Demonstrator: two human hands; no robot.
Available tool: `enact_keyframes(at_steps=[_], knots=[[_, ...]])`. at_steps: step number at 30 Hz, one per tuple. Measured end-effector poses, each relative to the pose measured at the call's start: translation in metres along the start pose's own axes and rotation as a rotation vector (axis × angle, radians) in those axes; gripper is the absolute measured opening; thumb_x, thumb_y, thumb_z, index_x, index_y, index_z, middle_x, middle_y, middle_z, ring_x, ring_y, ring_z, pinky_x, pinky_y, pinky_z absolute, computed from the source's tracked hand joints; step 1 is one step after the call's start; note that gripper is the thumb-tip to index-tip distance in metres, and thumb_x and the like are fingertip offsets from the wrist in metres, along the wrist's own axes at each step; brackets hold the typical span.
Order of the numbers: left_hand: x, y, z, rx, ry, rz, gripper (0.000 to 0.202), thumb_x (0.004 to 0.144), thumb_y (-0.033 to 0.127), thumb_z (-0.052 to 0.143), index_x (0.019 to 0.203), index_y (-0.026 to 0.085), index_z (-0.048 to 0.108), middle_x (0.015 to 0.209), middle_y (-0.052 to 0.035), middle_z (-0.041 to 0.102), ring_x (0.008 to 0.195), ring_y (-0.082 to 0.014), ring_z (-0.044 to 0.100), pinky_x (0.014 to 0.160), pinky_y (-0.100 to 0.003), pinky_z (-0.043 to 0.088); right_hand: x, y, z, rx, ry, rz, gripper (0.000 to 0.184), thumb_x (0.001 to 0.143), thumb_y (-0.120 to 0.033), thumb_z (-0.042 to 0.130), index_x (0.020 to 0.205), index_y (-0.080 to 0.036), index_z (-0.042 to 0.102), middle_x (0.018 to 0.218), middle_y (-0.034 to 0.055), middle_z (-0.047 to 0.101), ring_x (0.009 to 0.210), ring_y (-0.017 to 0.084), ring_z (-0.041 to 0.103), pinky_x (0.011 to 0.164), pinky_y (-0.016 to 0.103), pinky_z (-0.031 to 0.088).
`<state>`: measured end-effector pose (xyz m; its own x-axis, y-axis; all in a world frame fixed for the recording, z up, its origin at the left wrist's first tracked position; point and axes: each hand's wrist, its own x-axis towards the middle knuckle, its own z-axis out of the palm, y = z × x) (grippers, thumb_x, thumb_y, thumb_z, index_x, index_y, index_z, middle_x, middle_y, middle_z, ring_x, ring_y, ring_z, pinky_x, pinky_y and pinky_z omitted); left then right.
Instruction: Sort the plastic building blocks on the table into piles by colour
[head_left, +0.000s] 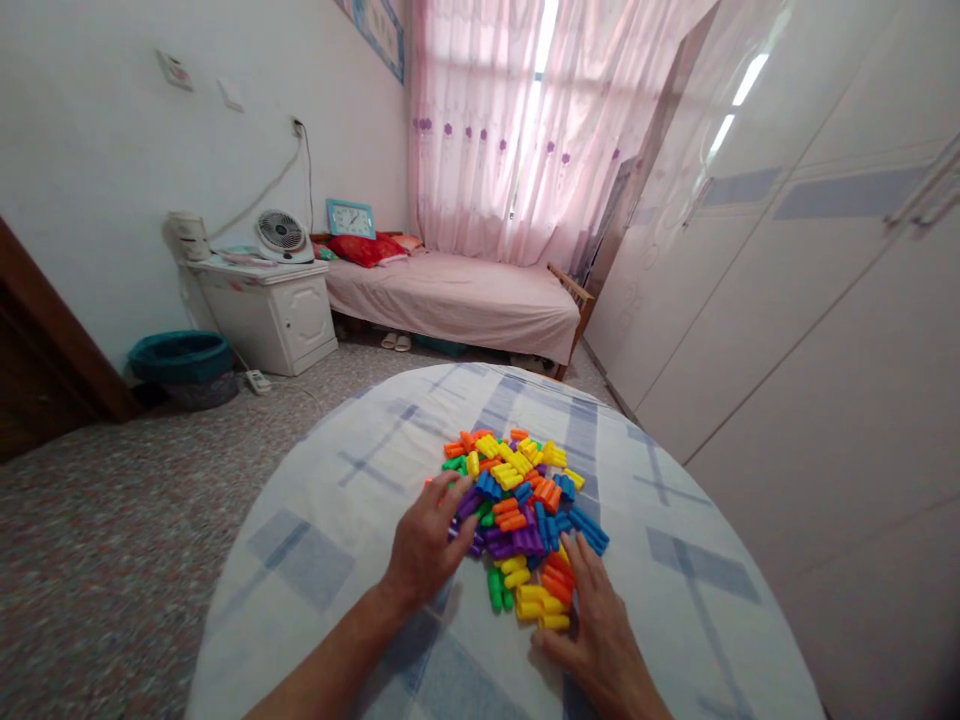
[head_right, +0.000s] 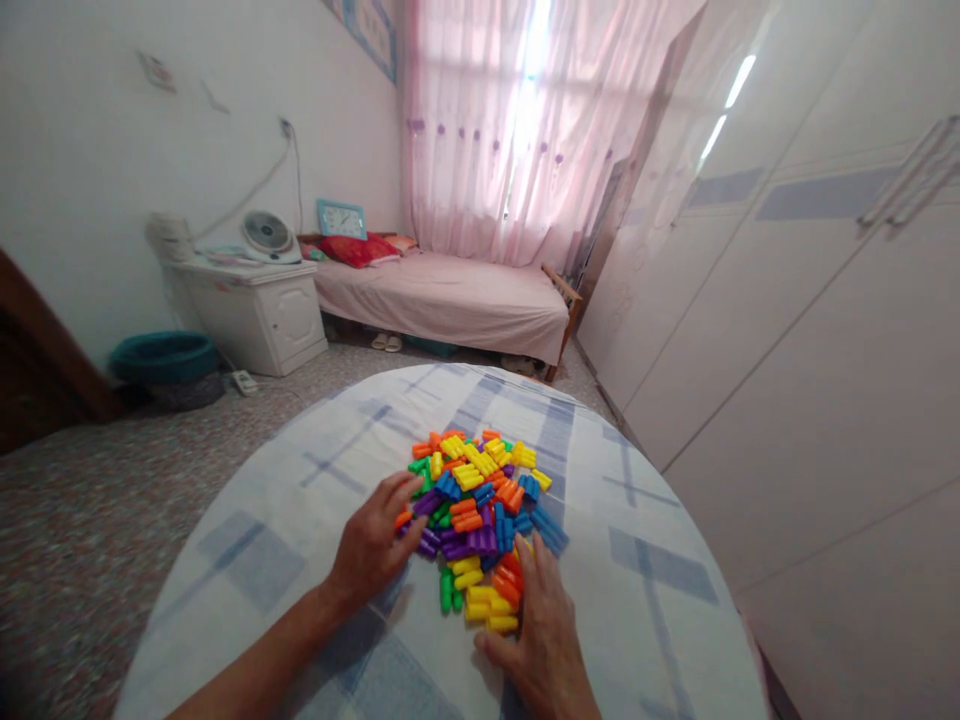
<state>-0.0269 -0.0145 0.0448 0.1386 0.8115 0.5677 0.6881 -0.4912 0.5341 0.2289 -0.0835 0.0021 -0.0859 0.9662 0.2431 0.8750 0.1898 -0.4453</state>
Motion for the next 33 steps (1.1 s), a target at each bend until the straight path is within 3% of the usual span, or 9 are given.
enact_keyframes(at_steps=[2,5,9,12,16,20,26,33], knots=[[-0.014,0.021,-0.002,0.022,-0.219,-0.002,0.056,0.079,0.045,0.057,0.131,0.026,0.047,0.131,-0.0111,0.051,0.116,-0.0276,0.051,0.096,-0.038,0.045,-0.002,0.000,0.000,-0.035,-0.016,0.013,0.092,0.061,-0.027,0.064,0.143,-0.017,0.025,0.152,0.0163,0.022,0.139,0.031,0.019,0.109,0.048,0.026],[-0.037,0.043,0.001,0.059,-0.479,-0.110,0.077,0.068,0.045,0.068,0.136,0.024,0.041,0.133,-0.0113,0.049,0.117,-0.0298,0.050,0.095,-0.038,0.045,0.000,-0.004,-0.005,-0.069,-0.045,0.066,0.091,0.060,-0.025,0.061,0.143,-0.014,0.025,0.151,0.0167,0.023,0.139,0.030,0.021,0.109,0.046,0.026],[-0.051,0.053,0.016,0.073,-0.602,-0.237,0.080,0.067,0.033,0.066,0.140,0.017,0.035,0.138,-0.0116,0.044,0.125,-0.0266,0.042,0.104,-0.035,0.036,0.003,-0.014,-0.006,-0.067,-0.046,0.093,0.091,0.060,-0.027,0.060,0.143,-0.011,0.026,0.147,0.0162,0.030,0.136,0.029,0.027,0.108,0.043,0.026],[-0.052,0.055,0.027,0.031,-0.576,-0.257,0.077,0.070,0.027,0.060,0.141,0.016,0.033,0.139,-0.0117,0.042,0.128,-0.0249,0.040,0.107,-0.033,0.032,0.000,-0.023,-0.002,-0.028,-0.018,0.083,0.087,0.062,-0.030,0.062,0.141,-0.015,0.030,0.141,0.0135,0.039,0.129,0.029,0.036,0.106,0.041,0.030],[-0.053,0.061,0.035,-0.037,-0.493,-0.274,0.077,0.068,0.021,0.056,0.141,0.019,0.033,0.133,-0.0117,0.044,0.117,-0.0246,0.049,0.100,-0.032,0.039,-0.006,-0.036,0.000,0.024,0.035,0.084,0.079,0.064,-0.030,0.062,0.138,-0.017,0.036,0.134,0.0118,0.045,0.123,0.028,0.042,0.104,0.037,0.033],[-0.053,0.065,0.035,-0.088,-0.451,-0.306,0.069,0.068,0.020,0.053,0.136,0.016,0.040,0.122,-0.0125,0.049,0.107,-0.0243,0.054,0.094,-0.031,0.042,-0.005,-0.047,-0.004,0.103,0.001,0.116,0.070,0.067,-0.026,0.058,0.135,-0.020,0.041,0.126,0.0099,0.049,0.116,0.024,0.048,0.097,0.031,0.040],[-0.044,0.070,0.040,-0.199,-0.419,-0.384,0.063,0.071,0.024,0.055,0.131,0.013,0.043,0.116,-0.0136,0.050,0.105,-0.0240,0.055,0.091,-0.031,0.044,0.011,-0.056,-0.004,0.177,0.013,0.185,0.071,0.064,-0.019,0.058,0.134,-0.016,0.043,0.132,0.0145,0.044,0.121,0.026,0.043,0.100,0.035,0.036],[-0.043,0.074,0.047,-0.450,-0.228,-0.563,0.055,0.067,0.019,0.058,0.121,0.009,0.049,0.115,-0.0150,0.054,0.109,-0.0243,0.053,0.096,-0.032,0.040,0.011,-0.070,0.006,0.287,0.071,0.237,0.055,0.073,-0.018,0.048,0.128,-0.015,0.049,0.116,0.0133,0.053,0.099,0.020,0.057,0.088,0.030,0.044]])
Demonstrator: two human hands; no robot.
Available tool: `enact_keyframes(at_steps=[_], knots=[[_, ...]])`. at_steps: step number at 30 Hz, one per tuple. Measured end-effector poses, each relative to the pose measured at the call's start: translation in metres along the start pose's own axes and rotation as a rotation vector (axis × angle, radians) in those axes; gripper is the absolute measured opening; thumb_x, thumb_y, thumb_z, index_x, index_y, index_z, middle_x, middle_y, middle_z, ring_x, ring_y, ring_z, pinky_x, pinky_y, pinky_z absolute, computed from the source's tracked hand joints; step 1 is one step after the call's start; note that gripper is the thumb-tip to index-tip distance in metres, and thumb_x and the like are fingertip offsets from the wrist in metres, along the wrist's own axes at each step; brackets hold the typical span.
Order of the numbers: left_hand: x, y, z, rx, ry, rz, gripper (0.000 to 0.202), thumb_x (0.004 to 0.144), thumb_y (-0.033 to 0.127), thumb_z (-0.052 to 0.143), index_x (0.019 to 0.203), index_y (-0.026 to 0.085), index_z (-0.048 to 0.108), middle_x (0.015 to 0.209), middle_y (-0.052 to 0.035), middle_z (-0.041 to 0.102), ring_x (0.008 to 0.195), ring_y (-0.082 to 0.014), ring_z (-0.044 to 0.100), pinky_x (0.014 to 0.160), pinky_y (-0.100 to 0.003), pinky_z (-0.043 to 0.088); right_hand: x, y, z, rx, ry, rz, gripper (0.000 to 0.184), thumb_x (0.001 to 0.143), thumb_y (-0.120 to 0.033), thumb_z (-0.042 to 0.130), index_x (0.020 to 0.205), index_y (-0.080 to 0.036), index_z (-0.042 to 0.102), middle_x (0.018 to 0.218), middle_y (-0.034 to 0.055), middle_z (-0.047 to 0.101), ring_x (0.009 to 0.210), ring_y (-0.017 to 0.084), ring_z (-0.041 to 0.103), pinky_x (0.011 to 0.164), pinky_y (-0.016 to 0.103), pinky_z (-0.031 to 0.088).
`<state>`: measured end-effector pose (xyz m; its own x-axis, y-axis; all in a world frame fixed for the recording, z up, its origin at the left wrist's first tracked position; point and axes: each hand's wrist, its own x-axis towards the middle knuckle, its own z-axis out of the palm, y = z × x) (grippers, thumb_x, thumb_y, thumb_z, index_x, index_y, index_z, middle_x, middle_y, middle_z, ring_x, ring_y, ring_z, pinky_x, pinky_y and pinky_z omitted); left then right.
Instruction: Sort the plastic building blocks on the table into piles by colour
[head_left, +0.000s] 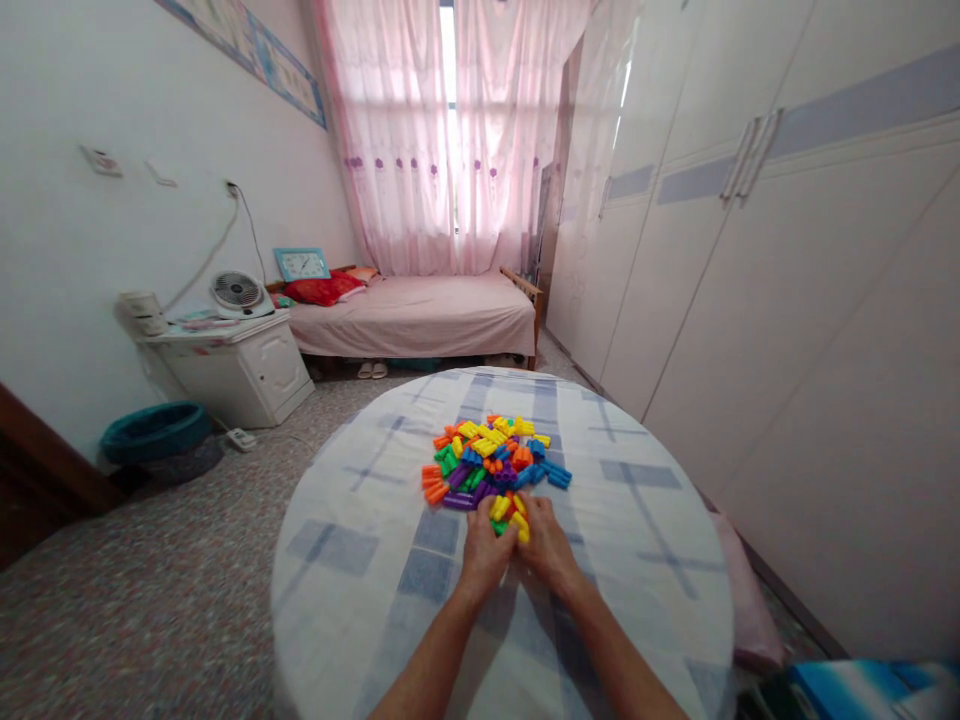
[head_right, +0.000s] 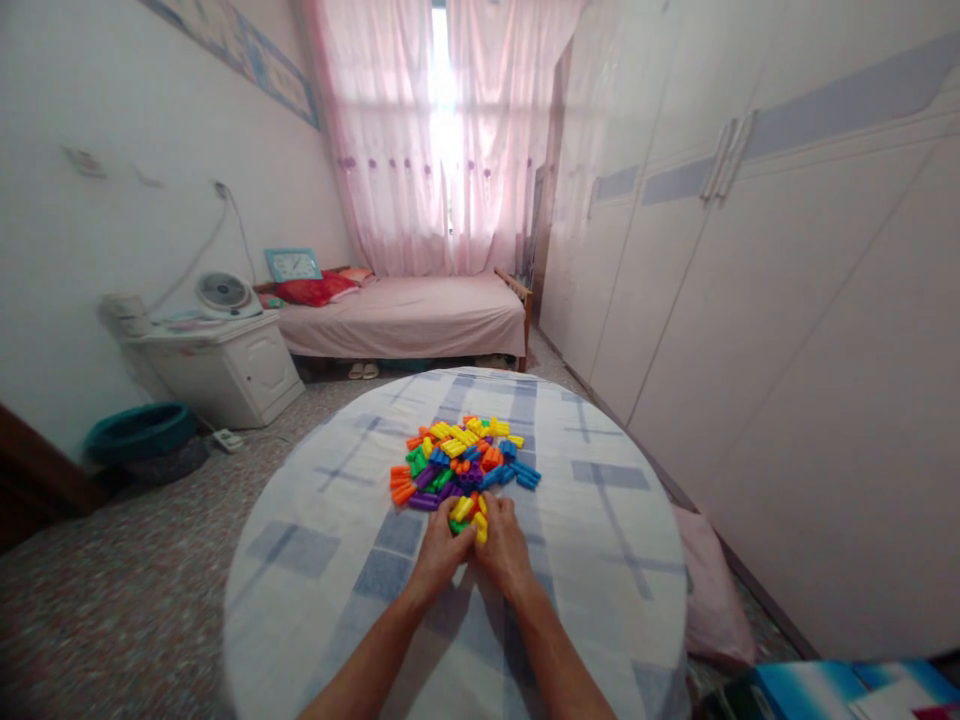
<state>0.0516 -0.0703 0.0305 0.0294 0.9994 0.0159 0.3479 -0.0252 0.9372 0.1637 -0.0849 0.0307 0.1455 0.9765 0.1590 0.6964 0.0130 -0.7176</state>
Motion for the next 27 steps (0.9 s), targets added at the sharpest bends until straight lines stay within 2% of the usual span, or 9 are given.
enact_keyframes(at_steps=[5,9,12,14,17,22,25,27], knots=[[-0.006,-0.001,0.004,-0.350,-0.027,0.000,0.050,0.068,0.021,0.060,0.117,0.014,0.049,0.115,-0.0118,0.060,0.105,-0.0217,0.058,0.095,-0.032,0.042,-0.007,-0.005,0.006,0.082,0.045,-0.009,0.048,0.074,-0.018,0.044,0.120,-0.013,0.054,0.110,0.0114,0.061,0.101,0.020,0.057,0.091,0.030,0.043],[-0.014,0.000,0.005,-0.453,-0.050,-0.023,0.053,0.071,0.026,0.060,0.120,0.015,0.045,0.119,-0.0130,0.059,0.108,-0.0226,0.058,0.095,-0.033,0.043,-0.014,-0.010,0.009,0.221,0.113,0.030,0.046,0.074,-0.027,0.049,0.118,-0.014,0.056,0.108,0.0112,0.063,0.100,0.022,0.059,0.090,0.033,0.045],[-0.010,0.007,-0.002,-0.458,-0.045,-0.025,0.056,0.072,0.027,0.061,0.124,0.015,0.043,0.122,-0.0136,0.058,0.109,-0.0231,0.058,0.094,-0.034,0.044,-0.010,-0.020,0.004,0.331,0.133,0.044,0.047,0.072,-0.029,0.053,0.116,-0.015,0.058,0.110,0.0107,0.063,0.100,0.022,0.059,0.091,0.034,0.044],[0.001,0.018,-0.010,-0.426,-0.023,-0.001,0.058,0.070,0.026,0.064,0.123,0.016,0.045,0.122,-0.0129,0.058,0.108,-0.0231,0.058,0.094,-0.033,0.045,0.003,-0.030,-0.003,0.390,0.117,0.052,0.051,0.067,-0.027,0.057,0.116,-0.014,0.058,0.113,0.0113,0.062,0.103,0.023,0.057,0.094,0.036,0.042],[0.031,0.042,-0.025,-0.402,-0.028,0.002,0.058,0.071,0.026,0.064,0.125,0.017,0.046,0.120,-0.0118,0.058,0.106,-0.0219,0.059,0.090,-0.031,0.048,0.040,-0.045,-0.014,0.481,0.053,0.072,0.055,0.059,-0.022,0.062,0.114,-0.014,0.059,0.113,0.0106,0.062,0.104,0.024,0.057,0.096,0.039,0.041],[0.085,0.079,-0.048,-0.468,-0.148,-0.124,0.055,0.077,0.031,0.058,0.128,0.018,0.041,0.120,-0.0130,0.056,0.098,-0.0204,0.062,0.074,-0.030,0.054,0.108,-0.063,-0.022,0.601,-0.027,0.112,0.058,0.062,-0.035,0.066,0.116,-0.016,0.056,0.102,0.0072,0.067,0.087,0.022,0.064,0.077,0.038,0.052],[0.104,0.086,-0.057,-0.464,-0.169,-0.145,0.053,0.080,0.033,0.055,0.129,0.017,0.041,0.120,-0.0128,0.057,0.095,-0.0196,0.063,0.074,-0.031,0.054,0.124,-0.068,-0.024,0.678,-0.062,0.127,0.057,0.067,-0.038,0.064,0.119,-0.018,0.055,0.100,0.0061,0.068,0.083,0.020,0.065,0.070,0.033,0.053],[0.110,0.082,-0.060,-0.424,-0.180,-0.091,0.048,0.081,0.033,0.053,0.125,0.016,0.046,0.115,-0.0114,0.061,0.093,-0.0193,0.063,0.079,-0.032,0.052,0.125,-0.068,-0.027,0.701,-0.061,0.137,0.056,0.067,-0.038,0.064,0.119,-0.018,0.056,0.104,0.0074,0.067,0.086,0.020,0.065,0.067,0.031,0.053]])
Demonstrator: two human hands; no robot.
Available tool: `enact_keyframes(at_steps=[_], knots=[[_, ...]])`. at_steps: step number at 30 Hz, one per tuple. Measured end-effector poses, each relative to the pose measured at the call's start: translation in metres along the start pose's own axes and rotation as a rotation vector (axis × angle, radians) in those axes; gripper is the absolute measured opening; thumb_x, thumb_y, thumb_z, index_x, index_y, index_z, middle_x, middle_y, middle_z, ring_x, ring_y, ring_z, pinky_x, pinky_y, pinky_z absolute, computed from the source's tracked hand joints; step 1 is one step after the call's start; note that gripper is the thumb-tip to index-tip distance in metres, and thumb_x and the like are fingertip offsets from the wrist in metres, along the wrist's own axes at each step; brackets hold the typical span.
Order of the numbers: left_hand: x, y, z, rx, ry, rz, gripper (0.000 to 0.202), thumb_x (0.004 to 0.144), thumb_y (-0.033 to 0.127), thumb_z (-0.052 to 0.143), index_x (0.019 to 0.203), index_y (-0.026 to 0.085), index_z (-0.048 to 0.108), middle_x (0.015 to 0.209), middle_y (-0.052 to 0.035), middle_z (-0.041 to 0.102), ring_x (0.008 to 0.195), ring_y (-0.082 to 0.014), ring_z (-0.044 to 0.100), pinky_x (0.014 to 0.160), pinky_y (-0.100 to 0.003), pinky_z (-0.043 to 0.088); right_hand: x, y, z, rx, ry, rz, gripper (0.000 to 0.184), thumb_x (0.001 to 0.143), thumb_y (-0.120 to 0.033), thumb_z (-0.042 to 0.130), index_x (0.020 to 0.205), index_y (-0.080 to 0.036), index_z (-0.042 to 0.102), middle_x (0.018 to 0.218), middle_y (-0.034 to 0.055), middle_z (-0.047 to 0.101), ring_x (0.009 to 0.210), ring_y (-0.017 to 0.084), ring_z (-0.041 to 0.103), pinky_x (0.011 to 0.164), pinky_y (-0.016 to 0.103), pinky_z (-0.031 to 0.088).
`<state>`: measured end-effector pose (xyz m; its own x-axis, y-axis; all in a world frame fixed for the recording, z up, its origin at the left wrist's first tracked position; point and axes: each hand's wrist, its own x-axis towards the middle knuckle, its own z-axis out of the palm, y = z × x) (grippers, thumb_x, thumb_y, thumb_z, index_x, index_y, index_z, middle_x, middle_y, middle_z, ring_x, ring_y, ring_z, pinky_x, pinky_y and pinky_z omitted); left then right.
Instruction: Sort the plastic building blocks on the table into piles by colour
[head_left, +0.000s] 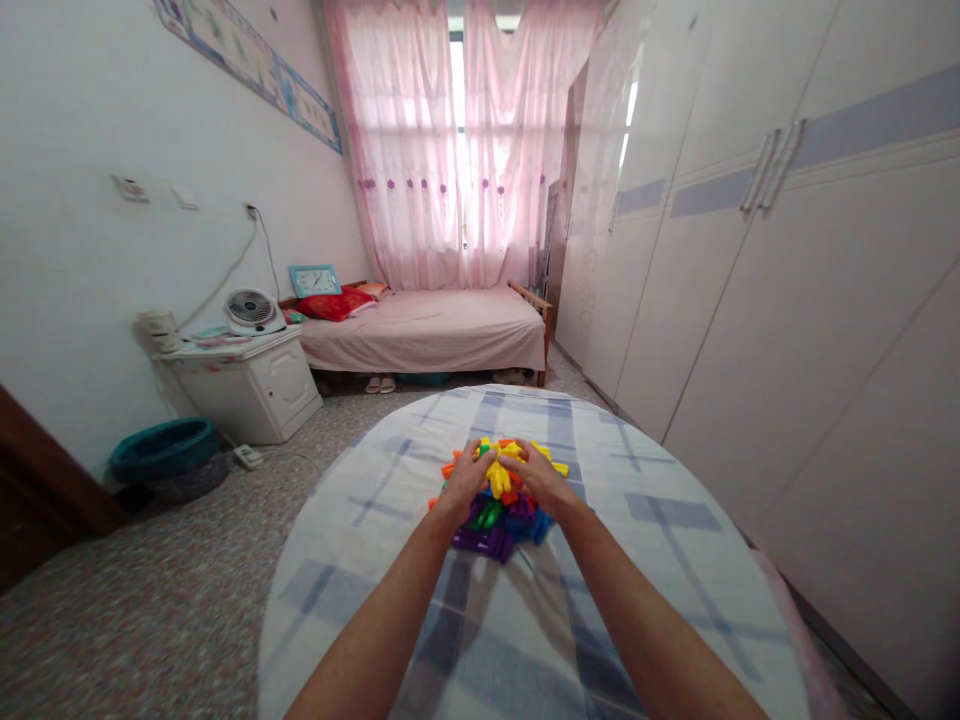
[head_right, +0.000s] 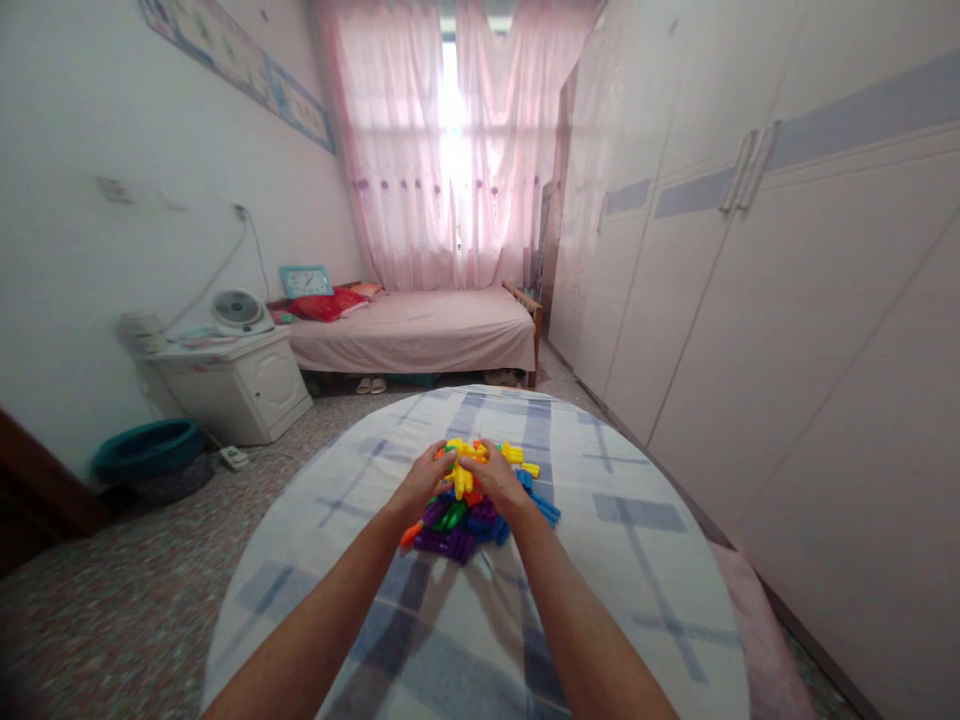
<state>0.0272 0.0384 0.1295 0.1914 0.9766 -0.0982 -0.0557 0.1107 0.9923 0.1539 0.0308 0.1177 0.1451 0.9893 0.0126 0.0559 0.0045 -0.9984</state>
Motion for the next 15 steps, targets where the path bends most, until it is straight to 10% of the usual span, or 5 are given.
enact_keyframes(at_steps=[6,15], knots=[[-0.002,-0.040,-0.028,0.202,0.249,0.263,0.034,0.078,0.031,0.054,0.108,0.013,0.060,0.114,-0.0103,0.063,0.110,-0.0221,0.056,0.097,-0.036,0.042,-0.010,0.024,-0.037,0.007,0.142,-0.004,0.052,0.065,-0.042,0.063,0.111,-0.018,0.062,0.113,0.0081,0.065,0.095,0.021,0.063,0.071,0.031,0.053],[-0.027,-0.117,-0.089,0.400,0.685,0.372,0.036,0.084,0.039,0.044,0.108,0.017,0.058,0.115,-0.0108,0.057,0.112,-0.0242,0.053,0.100,-0.043,0.041,-0.032,0.103,-0.129,-0.190,0.718,0.007,0.057,0.065,-0.043,0.048,0.110,-0.010,0.061,0.114,0.0168,0.063,0.106,0.028,0.056,0.095,0.044,0.040]])
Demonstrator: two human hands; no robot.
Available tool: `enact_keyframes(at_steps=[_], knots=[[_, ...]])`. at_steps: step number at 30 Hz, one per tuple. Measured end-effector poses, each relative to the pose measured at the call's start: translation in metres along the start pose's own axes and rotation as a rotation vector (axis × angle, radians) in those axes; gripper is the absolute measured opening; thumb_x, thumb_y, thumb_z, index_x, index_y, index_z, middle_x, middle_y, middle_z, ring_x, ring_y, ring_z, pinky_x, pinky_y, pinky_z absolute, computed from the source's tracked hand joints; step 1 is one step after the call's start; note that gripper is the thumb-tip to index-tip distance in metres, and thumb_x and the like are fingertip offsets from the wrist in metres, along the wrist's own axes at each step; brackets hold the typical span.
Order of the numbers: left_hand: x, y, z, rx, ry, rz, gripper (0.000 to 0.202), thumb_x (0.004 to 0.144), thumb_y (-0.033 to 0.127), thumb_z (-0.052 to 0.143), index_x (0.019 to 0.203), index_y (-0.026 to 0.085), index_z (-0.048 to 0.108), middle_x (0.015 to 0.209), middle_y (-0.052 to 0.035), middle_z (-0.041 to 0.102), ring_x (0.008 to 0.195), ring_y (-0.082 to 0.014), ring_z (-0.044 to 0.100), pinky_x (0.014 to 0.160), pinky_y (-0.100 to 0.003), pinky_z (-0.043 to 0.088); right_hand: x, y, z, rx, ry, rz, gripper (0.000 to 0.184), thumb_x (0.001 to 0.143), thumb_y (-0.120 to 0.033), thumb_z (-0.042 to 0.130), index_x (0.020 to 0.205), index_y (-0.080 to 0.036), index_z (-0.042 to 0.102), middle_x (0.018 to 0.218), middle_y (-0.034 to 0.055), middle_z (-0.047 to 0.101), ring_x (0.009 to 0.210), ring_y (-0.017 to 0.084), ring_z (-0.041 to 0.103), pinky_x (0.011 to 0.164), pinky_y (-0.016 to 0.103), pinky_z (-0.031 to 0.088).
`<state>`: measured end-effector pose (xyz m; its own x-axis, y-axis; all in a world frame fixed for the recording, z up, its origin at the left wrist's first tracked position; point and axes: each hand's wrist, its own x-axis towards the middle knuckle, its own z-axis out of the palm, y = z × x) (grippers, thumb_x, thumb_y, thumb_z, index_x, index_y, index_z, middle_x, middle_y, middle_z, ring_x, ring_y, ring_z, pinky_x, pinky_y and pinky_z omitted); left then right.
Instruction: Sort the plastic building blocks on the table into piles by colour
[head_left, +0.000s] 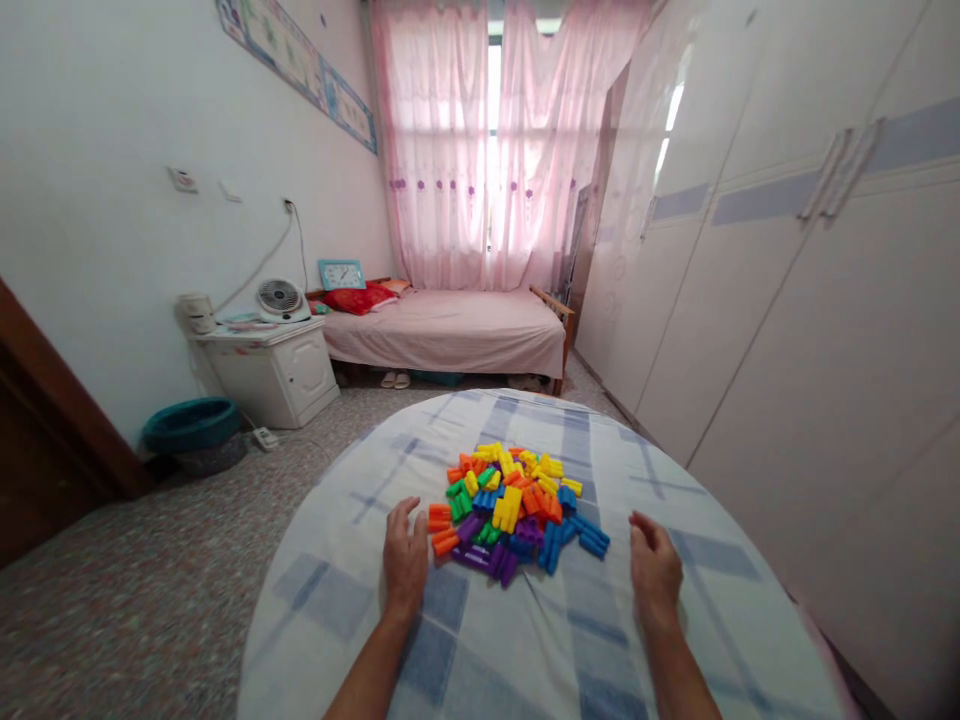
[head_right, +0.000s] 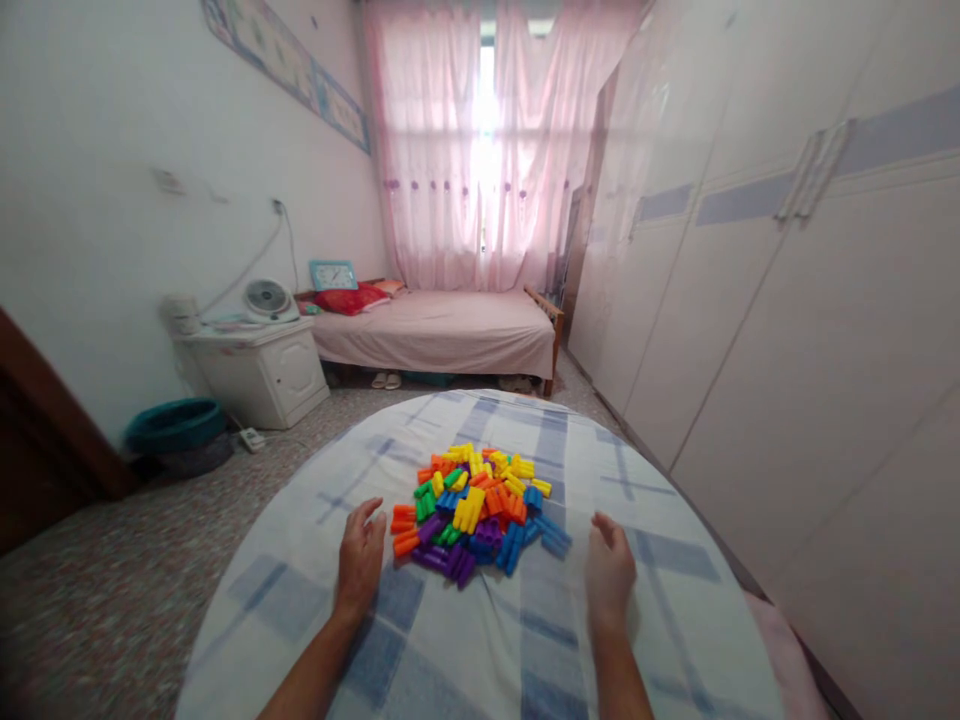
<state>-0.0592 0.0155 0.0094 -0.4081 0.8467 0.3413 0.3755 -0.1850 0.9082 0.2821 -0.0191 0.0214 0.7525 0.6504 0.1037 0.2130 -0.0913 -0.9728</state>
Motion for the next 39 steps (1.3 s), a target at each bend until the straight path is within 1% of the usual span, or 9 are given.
enact_keyframes(at_steps=[2,4,7,10,16,21,27,32,39], knots=[[-0.005,-0.007,-0.001,-0.001,-0.025,-0.022,0.036,0.085,0.040,0.043,0.108,0.016,0.057,0.115,-0.0104,0.057,0.110,-0.0233,0.054,0.100,-0.042,0.042,0.001,0.012,-0.005,-0.049,0.016,-0.023,0.055,0.066,-0.042,0.047,0.109,-0.012,0.062,0.113,0.0150,0.064,0.104,0.028,0.057,0.095,0.042,0.039],[-0.008,-0.006,0.000,-0.003,-0.065,-0.021,0.035,0.087,0.040,0.041,0.107,0.016,0.058,0.112,-0.0097,0.058,0.107,-0.0222,0.056,0.098,-0.040,0.044,0.002,0.018,-0.006,-0.122,-0.014,-0.055,0.052,0.068,-0.043,0.047,0.108,-0.015,0.064,0.111,0.0124,0.066,0.098,0.026,0.060,0.091,0.039,0.042],[-0.011,0.003,0.004,0.047,-0.156,0.055,0.031,0.087,0.037,0.040,0.102,0.018,0.060,0.108,-0.0081,0.060,0.104,-0.0210,0.057,0.095,-0.038,0.045,0.003,0.019,-0.003,-0.221,-0.063,-0.095,0.049,0.071,-0.044,0.048,0.108,-0.017,0.065,0.108,0.0107,0.067,0.093,0.025,0.061,0.086,0.037,0.044],[-0.012,0.011,0.008,0.150,-0.223,0.124,0.027,0.085,0.032,0.044,0.101,0.020,0.062,0.109,-0.0075,0.060,0.106,-0.0208,0.056,0.098,-0.038,0.044,0.003,0.017,-0.001,-0.278,-0.089,-0.121,0.048,0.072,-0.043,0.047,0.109,-0.018,0.064,0.107,0.0103,0.068,0.092,0.025,0.062,0.083,0.036,0.045],[-0.013,0.007,0.012,0.227,-0.233,0.154,0.028,0.081,0.025,0.048,0.104,0.020,0.062,0.115,-0.0073,0.058,0.109,-0.0202,0.055,0.099,-0.038,0.044,0.002,0.022,0.001,-0.352,-0.161,-0.161,0.046,0.075,-0.044,0.045,0.110,-0.021,0.063,0.111,0.0081,0.066,0.098,0.025,0.061,0.086,0.037,0.043],[-0.012,0.003,0.012,0.240,-0.229,0.164,0.030,0.079,0.024,0.049,0.107,0.020,0.060,0.115,-0.0076,0.059,0.110,-0.0211,0.055,0.100,-0.039,0.043,-0.003,0.018,0.002,-0.398,-0.210,-0.225,0.047,0.077,-0.047,0.043,0.109,-0.019,0.063,0.111,0.0088,0.066,0.098,0.025,0.060,0.086,0.036,0.043],[-0.011,0.005,0.011,0.246,-0.224,0.162,0.033,0.078,0.025,0.049,0.108,0.019,0.059,0.113,-0.0081,0.061,0.107,-0.0219,0.057,0.098,-0.039,0.044,-0.007,0.009,0.002,-0.408,-0.224,-0.203,0.045,0.077,-0.048,0.044,0.108,-0.023,0.064,0.106,0.0068,0.067,0.095,0.025,0.061,0.081,0.035,0.044],[-0.012,0.007,0.010,0.252,-0.226,0.164,0.032,0.077,0.024,0.049,0.107,0.019,0.059,0.113,-0.0076,0.061,0.107,-0.0213,0.058,0.098,-0.038,0.044,-0.007,0.010,0.001,-0.392,-0.232,-0.214,0.045,0.077,-0.048,0.043,0.108,-0.022,0.063,0.108,0.0074,0.066,0.097,0.025,0.060,0.084,0.036,0.043],[-0.012,0.009,0.010,0.254,-0.235,0.168,0.033,0.077,0.025,0.050,0.108,0.017,0.058,0.112,-0.0086,0.061,0.105,-0.0214,0.058,0.097,-0.038,0.045,-0.007,0.010,0.001,-0.392,-0.250,-0.198,0.044,0.078,-0.048,0.043,0.109,-0.024,0.063,0.106,0.0055,0.066,0.095,0.024,0.060,0.081,0.034,0.043]])
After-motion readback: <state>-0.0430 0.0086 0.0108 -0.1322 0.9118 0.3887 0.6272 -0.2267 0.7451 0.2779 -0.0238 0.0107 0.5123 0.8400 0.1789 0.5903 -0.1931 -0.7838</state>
